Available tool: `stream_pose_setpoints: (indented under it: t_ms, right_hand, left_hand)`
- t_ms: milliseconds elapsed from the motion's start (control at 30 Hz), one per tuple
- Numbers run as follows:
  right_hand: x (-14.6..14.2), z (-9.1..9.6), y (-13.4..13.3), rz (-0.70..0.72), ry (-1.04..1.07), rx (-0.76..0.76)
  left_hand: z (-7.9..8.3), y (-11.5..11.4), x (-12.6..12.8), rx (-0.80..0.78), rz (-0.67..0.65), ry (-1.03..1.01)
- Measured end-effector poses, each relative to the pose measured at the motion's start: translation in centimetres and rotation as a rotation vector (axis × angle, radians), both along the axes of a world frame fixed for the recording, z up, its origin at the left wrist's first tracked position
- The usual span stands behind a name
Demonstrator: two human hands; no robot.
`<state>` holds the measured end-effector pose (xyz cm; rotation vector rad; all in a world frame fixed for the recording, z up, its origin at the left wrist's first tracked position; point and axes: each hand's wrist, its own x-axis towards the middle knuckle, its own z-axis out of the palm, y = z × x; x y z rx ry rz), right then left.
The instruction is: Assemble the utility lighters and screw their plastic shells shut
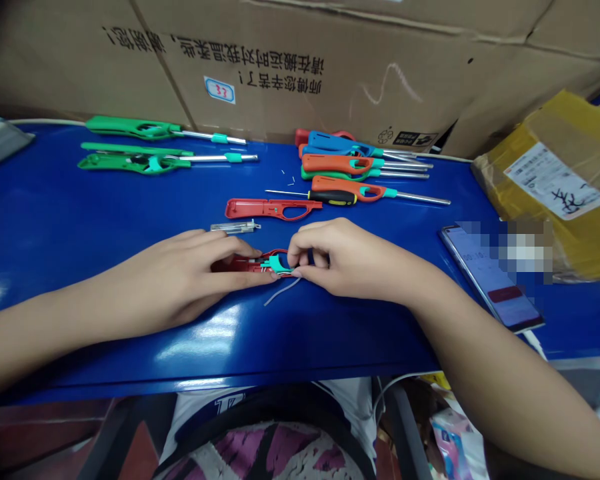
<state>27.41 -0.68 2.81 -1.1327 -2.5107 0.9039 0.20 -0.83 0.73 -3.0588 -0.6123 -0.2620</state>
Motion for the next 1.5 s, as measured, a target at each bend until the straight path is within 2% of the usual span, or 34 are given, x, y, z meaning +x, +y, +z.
stream_pose_setpoints:
  t_ms: [200, 633, 867, 1500]
  right_hand:
    - [-0.01, 0.09, -0.04, -0.023, -0.002, -0.035]
    - [-0.23, -0.13, -0.04, 0.006, 0.018, 0.035]
    - [-0.21, -0.22, -0.01, -0.011, 0.011, 0.01]
    - [0.0, 0.51, -0.32, -0.002, 0.024, 0.009]
  left_hand:
    - [0.0, -0.04, -0.1, -0.02, -0.002, -0.018]
    - [-0.12, -0.06, 0.15, -0.075, 0.013, -0.064]
    - [-0.34, 0.15, 0.02, -0.11, 0.011, -0.112]
    - [-0.39, 0.4, -0.07, -0.158, 0.029, -0.123]
